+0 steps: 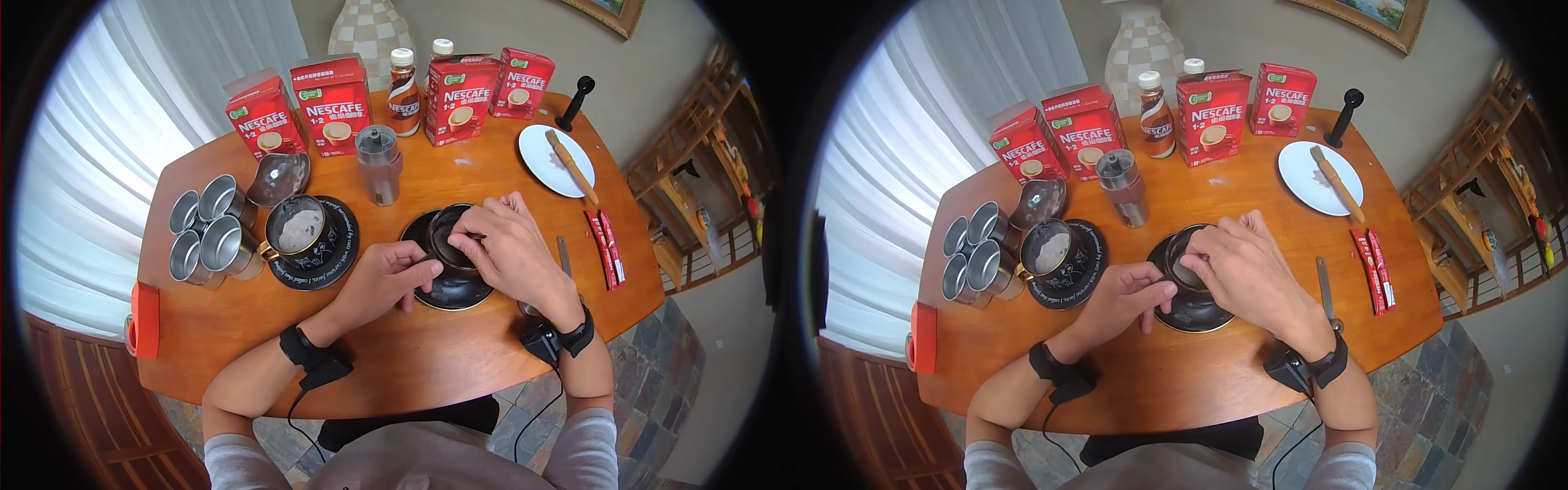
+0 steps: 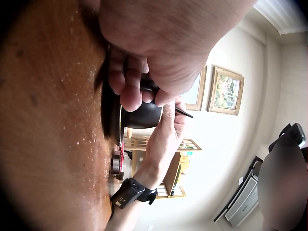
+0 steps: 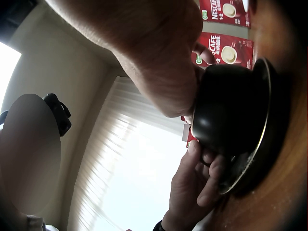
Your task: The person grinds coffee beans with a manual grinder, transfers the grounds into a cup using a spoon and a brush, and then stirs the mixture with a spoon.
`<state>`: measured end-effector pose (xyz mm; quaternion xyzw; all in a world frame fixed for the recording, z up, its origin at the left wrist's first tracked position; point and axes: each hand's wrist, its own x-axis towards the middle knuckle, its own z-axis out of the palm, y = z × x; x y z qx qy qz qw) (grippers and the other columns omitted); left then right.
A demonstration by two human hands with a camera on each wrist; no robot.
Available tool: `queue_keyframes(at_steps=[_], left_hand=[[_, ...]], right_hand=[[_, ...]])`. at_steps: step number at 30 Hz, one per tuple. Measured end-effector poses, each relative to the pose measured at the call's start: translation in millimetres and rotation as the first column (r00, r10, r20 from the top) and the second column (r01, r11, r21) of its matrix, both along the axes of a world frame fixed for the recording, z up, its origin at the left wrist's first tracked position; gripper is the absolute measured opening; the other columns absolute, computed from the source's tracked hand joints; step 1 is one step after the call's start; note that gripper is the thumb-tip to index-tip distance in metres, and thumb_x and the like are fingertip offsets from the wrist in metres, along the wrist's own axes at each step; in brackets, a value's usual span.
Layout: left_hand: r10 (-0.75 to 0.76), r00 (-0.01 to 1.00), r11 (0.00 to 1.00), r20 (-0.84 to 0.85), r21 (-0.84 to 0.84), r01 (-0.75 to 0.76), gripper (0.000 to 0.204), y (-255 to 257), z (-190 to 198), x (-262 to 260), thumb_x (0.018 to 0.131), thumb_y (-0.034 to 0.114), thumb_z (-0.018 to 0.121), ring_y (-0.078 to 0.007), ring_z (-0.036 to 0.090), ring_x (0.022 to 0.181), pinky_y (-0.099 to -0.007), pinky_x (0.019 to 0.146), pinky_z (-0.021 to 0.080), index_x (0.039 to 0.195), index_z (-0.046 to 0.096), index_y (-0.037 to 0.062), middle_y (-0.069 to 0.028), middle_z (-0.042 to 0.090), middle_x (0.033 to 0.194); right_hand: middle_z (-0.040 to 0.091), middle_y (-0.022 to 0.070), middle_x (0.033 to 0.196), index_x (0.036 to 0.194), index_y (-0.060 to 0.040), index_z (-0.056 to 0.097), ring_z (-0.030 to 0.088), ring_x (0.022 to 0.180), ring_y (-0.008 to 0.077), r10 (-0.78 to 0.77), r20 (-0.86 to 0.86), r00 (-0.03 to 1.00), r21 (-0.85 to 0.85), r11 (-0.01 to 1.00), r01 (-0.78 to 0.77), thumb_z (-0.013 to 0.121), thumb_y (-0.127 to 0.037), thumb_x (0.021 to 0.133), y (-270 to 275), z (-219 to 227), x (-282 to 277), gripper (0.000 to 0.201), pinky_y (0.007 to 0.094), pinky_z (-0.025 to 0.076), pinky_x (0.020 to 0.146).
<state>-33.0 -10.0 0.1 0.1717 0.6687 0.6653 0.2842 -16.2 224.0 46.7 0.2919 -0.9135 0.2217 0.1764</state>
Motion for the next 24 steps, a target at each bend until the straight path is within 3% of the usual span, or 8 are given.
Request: queue_keyframes(at_steps=[4,7,13,24], left_hand=[[-0.002,1.0,1.0,0.009,0.007,0.002,0.023,-0.1,-1.1,-0.2,0.104,0.022,0.068,-0.0082,0.061,0.056,-0.0213,0.05,0.046,0.095,0.067,0.0009,-0.0043,0.07,0.082],[0.009,1.0,1.0,-0.004,0.023,-0.009,0.023,0.7,-3.3,0.4,0.104,0.024,0.069,-0.0046,0.058,0.054,-0.0191,0.048,0.043,0.093,0.068,0.0038,0.001,0.067,0.078],[0.003,1.0,1.0,0.013,-0.001,-0.003,0.023,0.4,1.1,0.5,0.104,0.022,0.069,-0.0083,0.061,0.055,-0.0216,0.05,0.046,0.095,0.067,0.0014,-0.0043,0.07,0.082],[0.001,1.0,1.0,0.015,0.009,-0.001,0.022,-0.1,-1.1,-0.1,0.104,0.021,0.069,-0.0078,0.061,0.055,-0.0213,0.05,0.046,0.094,0.067,0.0012,-0.0041,0.071,0.082]], right_hand=[[0.066,0.0059,0.087,0.092,-0.0063,0.07,0.059,0.087,0.026,0.004,0.011,1.0,-0.003,1.0,-0.004,0.071,-0.018,0.096,-0.5,1.7,0.8,0.013,0.041,0.039,0.085],[0.066,0.0059,0.087,0.092,-0.0063,0.07,0.059,0.087,0.0259,0.004,0.02,1.0,-0.004,1.0,-0.004,0.071,-0.018,0.096,-0.5,1.9,0.8,0.012,0.0408,0.039,0.085],[0.067,0.0059,0.087,0.093,-0.0061,0.07,0.059,0.088,0.0253,0.016,0.006,1.0,-0.014,1.0,-0.016,0.071,-0.017,0.096,-0.1,1.1,0.5,0.012,0.0405,0.039,0.086],[0.069,0.0054,0.09,0.093,-0.0063,0.071,0.06,0.089,0.0248,0.015,0.012,1.0,-0.003,1.0,-0.015,0.072,-0.019,0.096,0.2,1.1,0.6,0.013,0.0407,0.039,0.087]])
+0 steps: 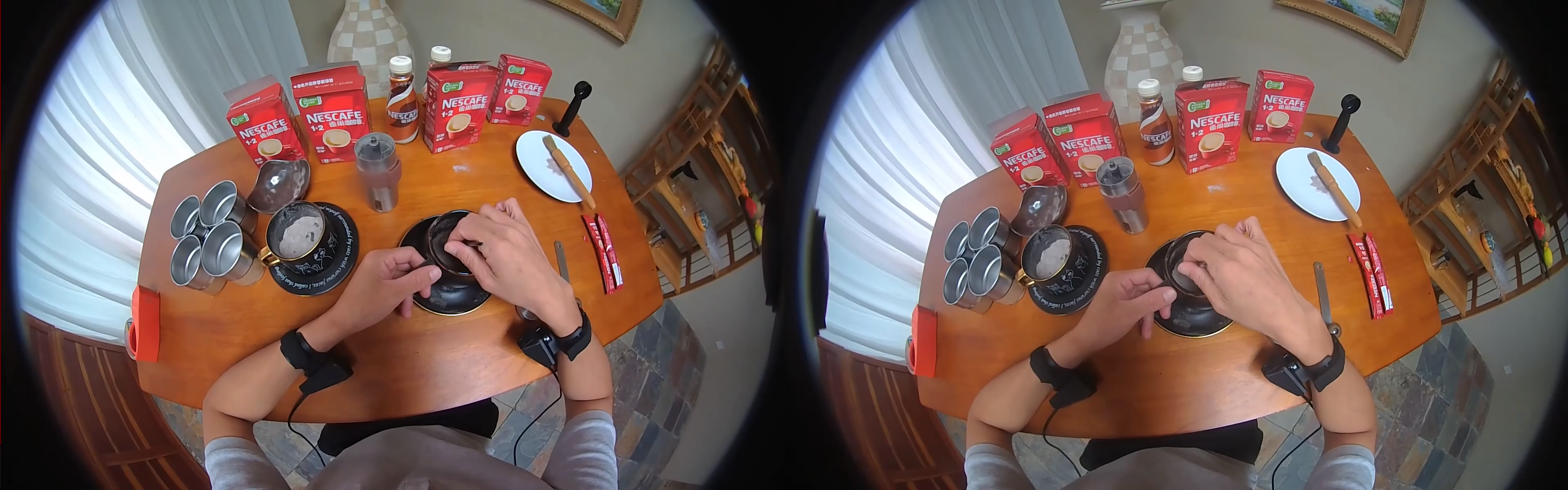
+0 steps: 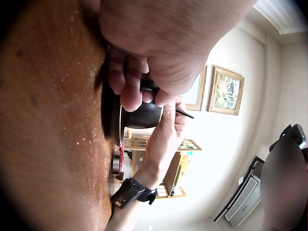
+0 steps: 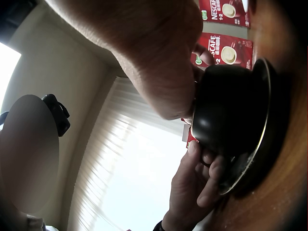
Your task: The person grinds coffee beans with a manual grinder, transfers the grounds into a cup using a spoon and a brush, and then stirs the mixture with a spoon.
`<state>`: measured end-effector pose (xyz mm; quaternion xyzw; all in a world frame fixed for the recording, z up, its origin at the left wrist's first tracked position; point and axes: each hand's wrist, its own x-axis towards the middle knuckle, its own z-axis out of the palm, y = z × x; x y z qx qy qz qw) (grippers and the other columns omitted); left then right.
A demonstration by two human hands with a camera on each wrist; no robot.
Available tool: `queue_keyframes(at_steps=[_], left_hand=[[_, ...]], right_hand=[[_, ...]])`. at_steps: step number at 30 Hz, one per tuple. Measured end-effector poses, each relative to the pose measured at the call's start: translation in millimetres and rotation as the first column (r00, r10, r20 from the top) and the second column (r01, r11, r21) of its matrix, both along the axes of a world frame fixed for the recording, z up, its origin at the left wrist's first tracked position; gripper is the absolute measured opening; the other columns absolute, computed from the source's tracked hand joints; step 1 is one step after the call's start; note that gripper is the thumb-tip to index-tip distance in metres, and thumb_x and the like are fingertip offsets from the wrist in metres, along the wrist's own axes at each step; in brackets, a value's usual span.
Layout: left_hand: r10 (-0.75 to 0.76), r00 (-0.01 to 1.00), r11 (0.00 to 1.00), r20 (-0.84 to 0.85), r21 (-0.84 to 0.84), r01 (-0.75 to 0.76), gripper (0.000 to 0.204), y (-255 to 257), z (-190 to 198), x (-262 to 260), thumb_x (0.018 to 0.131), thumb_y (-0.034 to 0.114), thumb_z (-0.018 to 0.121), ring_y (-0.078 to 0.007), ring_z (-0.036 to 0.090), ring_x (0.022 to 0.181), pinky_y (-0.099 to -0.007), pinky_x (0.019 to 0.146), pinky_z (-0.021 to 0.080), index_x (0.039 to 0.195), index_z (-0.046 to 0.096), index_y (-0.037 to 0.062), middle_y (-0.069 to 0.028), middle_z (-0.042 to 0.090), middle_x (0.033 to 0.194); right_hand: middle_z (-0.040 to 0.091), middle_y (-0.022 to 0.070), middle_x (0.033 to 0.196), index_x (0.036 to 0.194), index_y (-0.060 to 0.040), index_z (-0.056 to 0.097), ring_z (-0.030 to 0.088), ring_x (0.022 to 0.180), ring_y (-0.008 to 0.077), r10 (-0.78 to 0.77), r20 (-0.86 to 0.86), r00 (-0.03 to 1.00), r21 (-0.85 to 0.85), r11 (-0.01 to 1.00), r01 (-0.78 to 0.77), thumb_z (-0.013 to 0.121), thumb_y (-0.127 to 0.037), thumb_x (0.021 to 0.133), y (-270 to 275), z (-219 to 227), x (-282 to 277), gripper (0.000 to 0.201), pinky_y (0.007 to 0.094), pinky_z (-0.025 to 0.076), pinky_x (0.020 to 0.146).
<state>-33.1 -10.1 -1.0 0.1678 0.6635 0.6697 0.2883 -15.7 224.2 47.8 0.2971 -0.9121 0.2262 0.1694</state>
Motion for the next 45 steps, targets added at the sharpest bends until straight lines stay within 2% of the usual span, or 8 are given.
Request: queue_keyframes(at_steps=[19,22,25,28,31,39,45], left_hand=[[0.0,0.999,1.0,-0.037,-0.015,0.0,0.024,0,1,0,0.105,0.023,0.067,-0.0081,0.062,0.055,-0.0214,0.05,0.046,0.095,0.067,0.0007,-0.0045,0.071,0.082],[0.021,0.999,1.0,-0.045,0.001,-0.021,0.024,2,1,2,0.105,0.022,0.067,-0.0077,0.058,0.052,-0.0209,0.048,0.043,0.093,0.066,0.0018,-0.0034,0.069,0.081],[-0.002,1.0,0.994,-0.026,-0.108,-0.001,0.023,2,14,3,0.105,0.022,0.067,-0.005,0.055,0.056,-0.0206,0.052,0.041,0.092,0.064,0.004,0.001,0.065,0.078],[-0.122,0.986,0.992,-0.117,-0.006,0.122,0.022,0,-2,-4,0.106,0.021,0.066,-0.0023,0.051,0.065,-0.0208,0.059,0.04,0.09,0.062,0.0065,0.0053,0.059,0.076],[-0.179,0.978,0.981,-0.111,-0.091,0.17,0.022,-4,3,0,0.106,0.021,0.065,-0.0009,0.05,0.072,-0.0212,0.064,0.04,0.09,0.061,0.0074,0.007,0.057,0.078],[-0.153,0.984,0.988,-0.087,-0.051,0.149,0.021,-3,6,3,0.107,0.02,0.064,-0.0015,0.052,0.073,-0.0208,0.065,0.042,0.091,0.061,0.0066,0.0056,0.06,0.079],[-0.16,0.983,0.987,-0.089,-0.039,0.157,0.02,-4,3,1,0.107,0.02,0.064,-0.0016,0.054,0.073,-0.0204,0.066,0.042,0.093,0.062,0.0062,0.005,0.062,0.08]], right_hand=[[0.069,0.0056,0.09,0.094,-0.0069,0.071,0.06,0.087,0.025,0.027,0.001,1.0,-0.008,1.0,-0.027,0.072,-0.02,0.096,0,0,0,0.013,0.0406,0.039,0.085],[0.068,0.0063,0.089,0.094,-0.0066,0.07,0.061,0.087,0.0256,0.025,0.0,1.0,-0.024,0.999,-0.025,0.072,-0.02,0.097,0,-1,0,0.014,0.0406,0.039,0.085],[0.068,0.0085,0.088,0.093,-0.0061,0.07,0.061,0.086,0.0274,0.002,0.007,1.0,-0.023,1.0,-0.002,0.071,-0.021,0.097,0,-1,1,0.016,0.0413,0.04,0.085],[0.067,0.0109,0.086,0.093,-0.0059,0.07,0.062,0.083,0.0296,-0.04,0.015,0.999,-0.014,0.999,0.04,0.07,-0.022,0.098,-1,0,2,0.017,0.0418,0.04,0.083],[0.066,0.012,0.083,0.093,-0.0058,0.069,0.062,0.081,0.0306,-0.033,0.02,0.999,-0.03,0.999,0.033,0.07,-0.024,0.099,-1,1,3,0.019,0.0417,0.04,0.082],[0.064,0.0101,0.08,0.092,-0.0059,0.067,0.06,0.079,0.0299,-0.047,-0.009,0.999,-0.101,0.994,0.046,0.071,-0.021,0.098,-2,-2,0,0.017,0.0406,0.039,0.08],[0.065,0.0099,0.081,0.093,-0.0057,0.066,0.06,0.078,0.0296,-0.039,-0.005,0.999,-0.07,0.997,0.038,0.072,-0.02,0.097,-1,-2,0,0.016,0.0398,0.039,0.08]])
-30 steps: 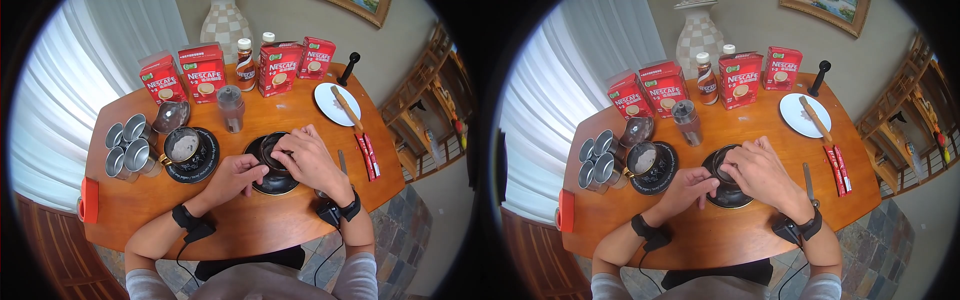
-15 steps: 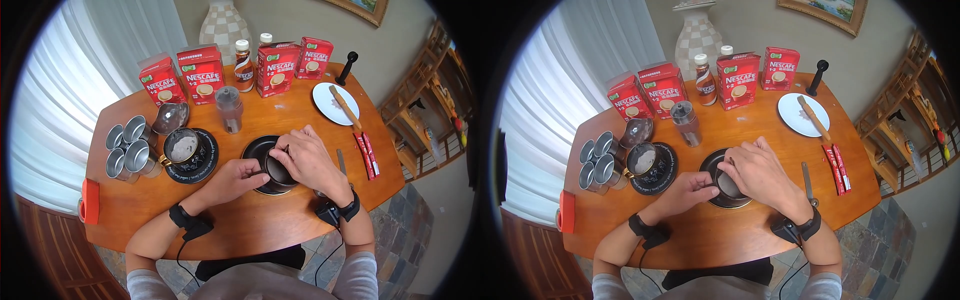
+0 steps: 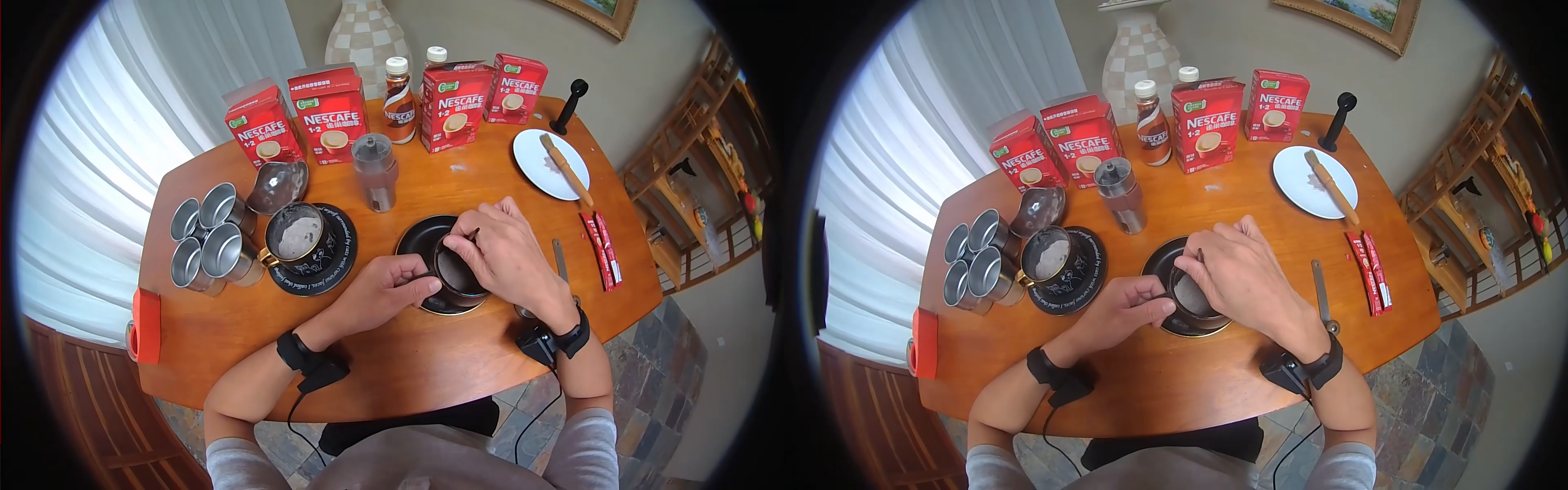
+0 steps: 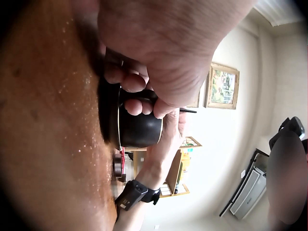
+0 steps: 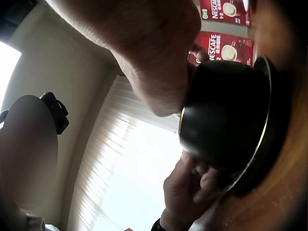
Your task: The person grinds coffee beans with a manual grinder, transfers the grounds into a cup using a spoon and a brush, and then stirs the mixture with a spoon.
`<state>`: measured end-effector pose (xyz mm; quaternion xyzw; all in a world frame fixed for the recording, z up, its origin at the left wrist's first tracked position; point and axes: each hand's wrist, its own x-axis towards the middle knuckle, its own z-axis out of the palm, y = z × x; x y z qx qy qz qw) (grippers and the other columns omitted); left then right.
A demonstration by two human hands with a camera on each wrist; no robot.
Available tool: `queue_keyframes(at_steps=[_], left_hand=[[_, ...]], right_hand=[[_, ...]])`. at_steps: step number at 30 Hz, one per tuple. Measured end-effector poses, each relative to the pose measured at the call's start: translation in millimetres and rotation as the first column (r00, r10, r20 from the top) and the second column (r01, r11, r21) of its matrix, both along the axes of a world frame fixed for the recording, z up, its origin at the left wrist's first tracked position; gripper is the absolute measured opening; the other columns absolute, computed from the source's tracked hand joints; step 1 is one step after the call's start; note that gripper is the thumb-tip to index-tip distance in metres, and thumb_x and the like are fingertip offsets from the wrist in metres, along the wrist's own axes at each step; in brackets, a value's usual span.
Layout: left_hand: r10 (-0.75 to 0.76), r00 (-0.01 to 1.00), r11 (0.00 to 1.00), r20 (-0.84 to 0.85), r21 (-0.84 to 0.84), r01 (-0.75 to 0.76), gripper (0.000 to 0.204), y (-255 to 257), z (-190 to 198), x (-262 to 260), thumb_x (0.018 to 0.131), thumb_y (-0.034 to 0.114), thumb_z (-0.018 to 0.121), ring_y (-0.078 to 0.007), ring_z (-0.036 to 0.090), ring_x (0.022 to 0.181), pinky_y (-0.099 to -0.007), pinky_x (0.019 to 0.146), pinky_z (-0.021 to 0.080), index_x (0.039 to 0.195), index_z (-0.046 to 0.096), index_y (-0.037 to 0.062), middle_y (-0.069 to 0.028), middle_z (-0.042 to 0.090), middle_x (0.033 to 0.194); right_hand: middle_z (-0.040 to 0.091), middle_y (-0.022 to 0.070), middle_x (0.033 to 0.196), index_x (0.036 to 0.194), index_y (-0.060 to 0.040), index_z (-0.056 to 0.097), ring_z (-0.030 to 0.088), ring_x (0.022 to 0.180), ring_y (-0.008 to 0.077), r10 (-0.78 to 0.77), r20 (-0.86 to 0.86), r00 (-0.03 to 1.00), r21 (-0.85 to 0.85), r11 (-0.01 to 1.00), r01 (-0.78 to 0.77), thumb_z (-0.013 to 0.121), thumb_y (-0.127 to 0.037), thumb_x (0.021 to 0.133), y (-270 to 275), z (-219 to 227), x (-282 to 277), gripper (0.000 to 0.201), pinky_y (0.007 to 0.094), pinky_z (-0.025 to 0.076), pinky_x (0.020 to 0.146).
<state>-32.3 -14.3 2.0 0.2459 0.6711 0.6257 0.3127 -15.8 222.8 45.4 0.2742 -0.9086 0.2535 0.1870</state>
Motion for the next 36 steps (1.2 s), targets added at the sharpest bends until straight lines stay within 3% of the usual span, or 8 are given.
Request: queue_keyframes(at_steps=[4,10,13,19,22,28,33,36], left_hand=[[-0.004,1.0,1.0,0.007,0.0,0.004,0.02,0,1,0,0.107,0.02,0.064,-0.0017,0.055,0.074,-0.0205,0.067,0.043,0.093,0.063,0.0063,0.0046,0.063,0.081],[0.025,0.999,0.992,-0.032,-0.121,-0.029,0.022,0,17,2,0.106,0.024,0.066,-0.0003,0.052,0.066,-0.0195,0.058,0.04,0.092,0.066,0.0068,0.0052,0.067,0.081],[0.04,0.991,0.999,-0.126,0.012,-0.039,0.022,1,-2,-2,0.105,0.025,0.067,0.0001,0.05,0.061,-0.0197,0.052,0.037,0.093,0.067,0.0067,0.0053,0.068,0.08],[0.053,0.997,0.993,-0.051,-0.098,-0.057,0.021,-1,18,0,0.104,0.025,0.067,-0.0011,0.05,0.057,-0.0206,0.049,0.038,0.095,0.068,0.0061,0.0037,0.07,0.081],[0.056,0.998,0.986,-0.006,-0.155,-0.056,0.023,-1,28,0,0.105,0.023,0.067,-0.002,0.057,0.073,-0.0217,0.063,0.044,0.095,0.07,0.0022,0.0035,0.068,0.081],[0.026,1.0,0.975,-0.006,-0.219,-0.027,0.026,-4,31,-5,0.105,0.027,0.067,-0.0009,0.048,0.059,-0.0223,0.05,0.036,0.094,0.07,0.0034,0.0049,0.068,0.078],[0.055,0.998,0.977,0.006,-0.208,-0.053,0.027,-2,28,-4,0.105,0.028,0.068,-0.0033,0.049,0.052,-0.0227,0.047,0.038,0.094,0.07,0.0029,0.0021,0.071,0.079],[0.055,0.998,0.982,0.016,-0.182,-0.051,0.028,-3,23,-5,0.104,0.028,0.068,-0.0038,0.05,0.05,-0.0225,0.045,0.038,0.094,0.07,0.0026,0.001,0.072,0.08]], right_hand=[[0.066,0.0099,0.081,0.093,-0.0057,0.066,0.06,0.078,0.0295,-0.002,-0.004,1.0,-0.03,1.0,0.002,0.072,-0.021,0.097,-1,1,1,0.017,0.0396,0.039,0.08],[0.066,0.0094,0.077,0.093,-0.0063,0.067,0.06,0.075,0.0293,-0.013,0.009,1.0,-0.053,0.998,0.014,0.073,-0.024,0.097,0,5,2,0.019,0.0394,0.039,0.079],[0.066,0.0095,0.076,0.092,-0.0069,0.068,0.06,0.074,0.0291,-0.027,-0.005,1.0,-0.033,0.999,0.027,0.073,-0.026,0.097,1,5,2,0.02,0.0397,0.039,0.078],[0.066,0.01,0.076,0.09,-0.0065,0.07,0.06,0.074,0.0289,-0.031,0.001,1.0,-0.034,0.999,0.031,0.073,-0.025,0.097,2,10,4,0.02,0.0396,0.039,0.078],[0.066,0.0102,0.076,0.091,-0.006,0.069,0.06,0.074,0.0292,-0.027,0.01,1.0,-0.044,0.999,0.027,0.072,-0.024,0.097,3,10,4,0.019,0.0399,0.039,0.079],[0.066,0.0105,0.081,0.094,-0.0052,0.068,0.06,0.079,0.0294,-0.03,0.04,0.999,-0.031,0.999,0.031,0.069,-0.02,0.099,9,17,3,0.015,0.0402,0.04,0.081],[0.064,0.01,0.081,0.093,-0.0061,0.067,0.059,0.083,0.0285,0.018,0.029,0.999,0.015,1.0,-0.018,0.066,-0.019,0.1,10,19,4,0.015,0.0396,0.04,0.081],[0.061,0.0092,0.08,0.093,-0.0068,0.066,0.059,0.084,0.0283,0.105,0.141,0.984,0.035,0.993,-0.111,0.065,-0.019,0.101,10,27,9,0.015,0.0399,0.04,0.081]])
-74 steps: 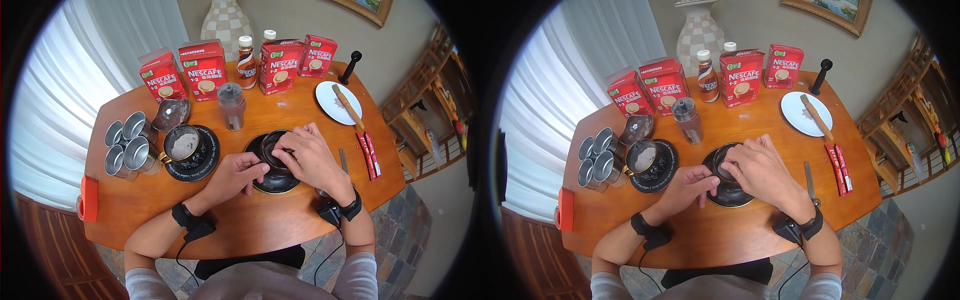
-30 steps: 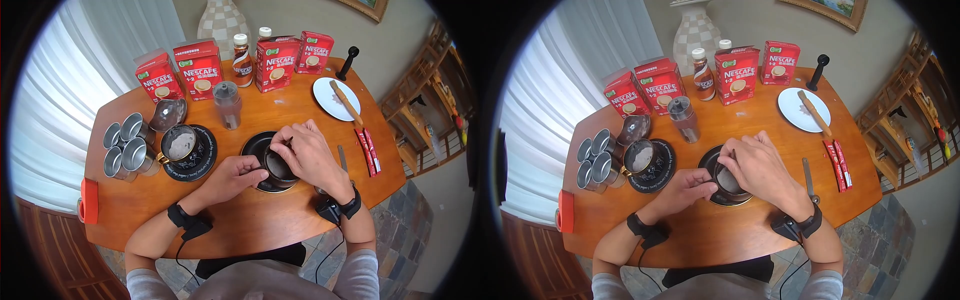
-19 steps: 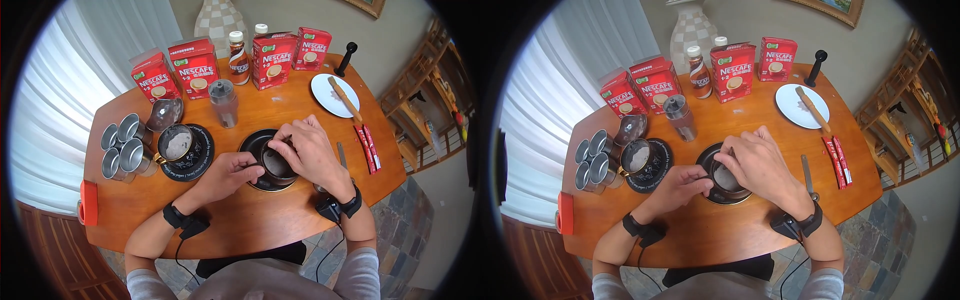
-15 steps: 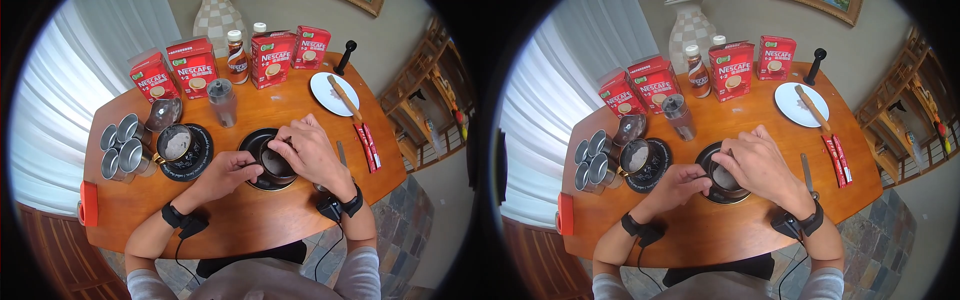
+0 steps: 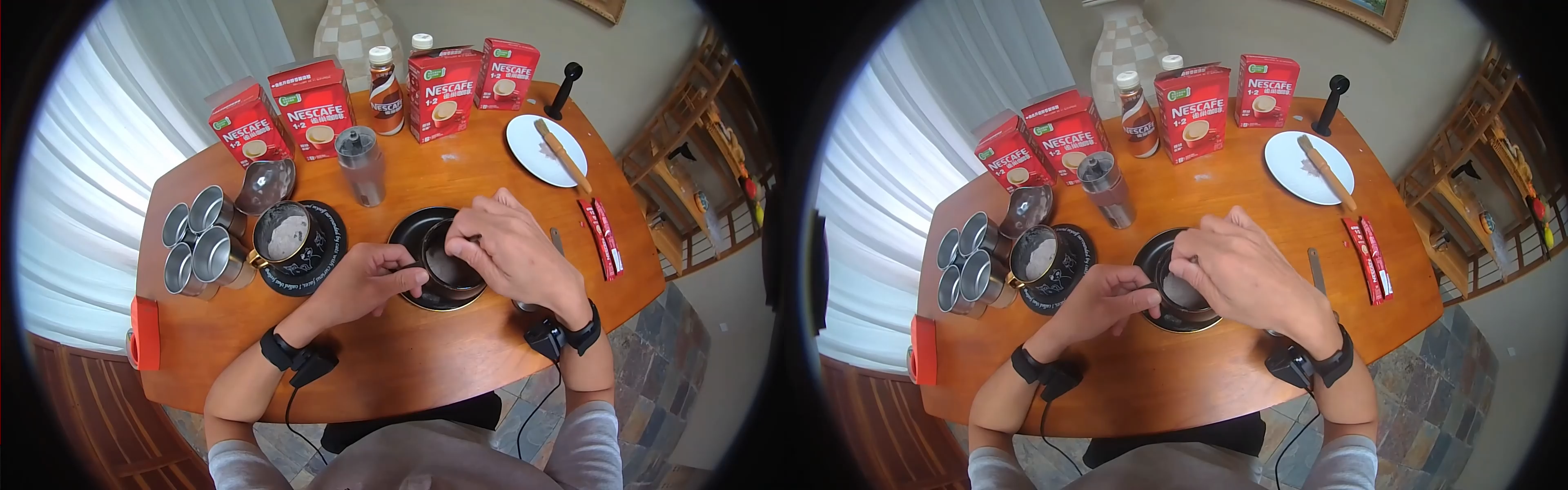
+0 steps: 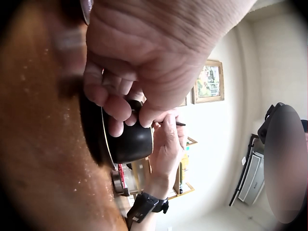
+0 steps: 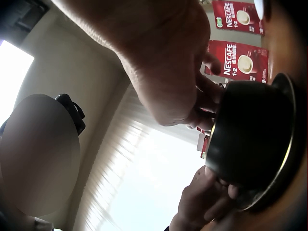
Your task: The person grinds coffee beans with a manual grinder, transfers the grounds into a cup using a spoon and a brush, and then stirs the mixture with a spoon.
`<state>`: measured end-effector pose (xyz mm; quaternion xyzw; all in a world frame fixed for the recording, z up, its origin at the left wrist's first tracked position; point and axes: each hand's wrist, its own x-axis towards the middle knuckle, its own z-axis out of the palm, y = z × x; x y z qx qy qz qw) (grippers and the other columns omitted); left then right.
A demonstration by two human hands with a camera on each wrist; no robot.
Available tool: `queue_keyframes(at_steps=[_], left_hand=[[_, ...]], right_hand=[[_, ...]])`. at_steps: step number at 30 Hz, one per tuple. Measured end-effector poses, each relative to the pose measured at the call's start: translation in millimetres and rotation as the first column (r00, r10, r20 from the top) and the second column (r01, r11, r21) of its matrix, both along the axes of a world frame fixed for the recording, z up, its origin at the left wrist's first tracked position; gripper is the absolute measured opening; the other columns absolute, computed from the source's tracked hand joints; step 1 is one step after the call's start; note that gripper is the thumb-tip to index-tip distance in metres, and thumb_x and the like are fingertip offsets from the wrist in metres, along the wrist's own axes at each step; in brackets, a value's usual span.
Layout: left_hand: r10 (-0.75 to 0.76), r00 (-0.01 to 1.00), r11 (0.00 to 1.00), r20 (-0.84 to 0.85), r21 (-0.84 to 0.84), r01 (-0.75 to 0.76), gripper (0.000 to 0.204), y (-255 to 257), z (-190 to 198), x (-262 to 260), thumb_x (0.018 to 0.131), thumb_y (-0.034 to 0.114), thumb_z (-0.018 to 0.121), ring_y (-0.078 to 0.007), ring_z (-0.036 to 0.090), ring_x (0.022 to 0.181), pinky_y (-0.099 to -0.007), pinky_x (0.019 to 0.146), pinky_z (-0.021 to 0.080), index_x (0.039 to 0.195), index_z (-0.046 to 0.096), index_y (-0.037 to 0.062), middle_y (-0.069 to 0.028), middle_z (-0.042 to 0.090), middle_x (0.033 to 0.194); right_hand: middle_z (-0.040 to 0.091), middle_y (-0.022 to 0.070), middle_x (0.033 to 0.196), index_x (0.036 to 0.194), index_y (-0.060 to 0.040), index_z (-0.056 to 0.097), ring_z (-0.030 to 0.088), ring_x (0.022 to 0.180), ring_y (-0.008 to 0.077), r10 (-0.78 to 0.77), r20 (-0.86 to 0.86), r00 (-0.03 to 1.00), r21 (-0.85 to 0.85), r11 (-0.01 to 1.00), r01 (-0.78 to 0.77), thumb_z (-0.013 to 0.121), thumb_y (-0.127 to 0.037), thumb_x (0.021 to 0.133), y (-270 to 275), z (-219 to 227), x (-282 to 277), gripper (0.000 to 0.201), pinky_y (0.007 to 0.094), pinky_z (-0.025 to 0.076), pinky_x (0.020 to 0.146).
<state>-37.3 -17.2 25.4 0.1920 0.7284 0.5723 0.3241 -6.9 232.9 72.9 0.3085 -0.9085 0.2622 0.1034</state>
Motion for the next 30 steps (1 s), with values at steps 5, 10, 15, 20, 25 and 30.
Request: queue_keyframes(at_steps=[5,10,15,20,25,30], left_hand=[[-0.018,0.999,1.0,0.029,-0.012,0.018,0.023,-1,0,-3,0.104,0.023,0.068,-0.0055,0.054,0.05,-0.0219,0.045,0.041,0.095,0.07,0.0023,-0.0024,0.076,0.087],[0.002,1.0,1.0,0.018,0.012,-0.002,0.029,0,0,-1,0.104,0.029,0.069,-0.0038,0.049,0.048,-0.0221,0.043,0.036,0.092,0.07,0.0027,0.0007,0.072,0.08],[0.001,1.0,1.0,0.027,0.018,-0.002,0.028,0,-1,-1,0.104,0.029,0.069,-0.0039,0.049,0.046,-0.0217,0.042,0.036,0.092,0.07,0.0031,0.0006,0.073,0.081],[-0.001,0.999,1.0,0.034,0.02,0.0,0.028,0,-1,-2,0.104,0.029,0.069,-0.0037,0.049,0.046,-0.0216,0.042,0.036,0.092,0.07,0.0032,0.0006,0.073,0.081],[0.002,0.999,1.0,0.032,0.019,-0.002,0.028,-1,-3,-2,0.103,0.028,0.069,-0.0038,0.049,0.046,-0.0218,0.041,0.037,0.092,0.07,0.0034,0.0007,0.073,0.08],[0.002,0.999,1.0,0.039,0.021,-0.002,0.027,0,-1,-2,0.104,0.028,0.069,-0.0038,0.05,0.047,-0.0218,0.041,0.037,0.092,0.07,0.0033,0.0005,0.073,0.08]], right_hand=[[0.061,0.008,0.08,0.093,-0.008,0.067,0.058,0.085,0.0277,0.003,-0.056,0.998,-0.018,1.0,-0.004,0.065,-0.019,0.101,-2,-9,-2,0.014,0.0397,0.041,0.082],[0.064,0.0077,0.084,0.094,-0.0086,0.068,0.059,0.085,0.0274,0.04,-0.03,0.999,-0.017,0.999,-0.041,0.064,-0.02,0.102,0,-5,-2,0.014,0.0402,0.042,0.083],[0.065,0.0081,0.085,0.094,-0.0082,0.069,0.06,0.085,0.0273,0.04,-0.045,0.998,-0.027,0.999,-0.041,0.064,-0.021,0.102,-2,-8,-3,0.016,0.04,0.043,0.082],[0.066,0.0083,0.085,0.093,-0.0074,0.068,0.061,0.086,0.0277,0.007,-0.049,0.999,-0.021,1.0,-0.008,0.065,-0.021,0.102,-5,-12,-3,0.017,0.04,0.043,0.082],[0.066,0.0088,0.087,0.093,-0.007,0.068,0.061,0.087,0.028,0.032,-0.001,0.999,-0.016,0.999,-0.032,0.064,-0.021,0.102,-1,-8,-4,0.017,0.0402,0.043,0.082],[0.066,0.0085,0.088,0.094,-0.0072,0.068,0.061,0.087,0.0276,0.033,-0.011,0.999,-0.01,0.999,-0.033,0.063,-0.02,0.102,-3,-10,-4,0.016,0.0402,0.043,0.082]])
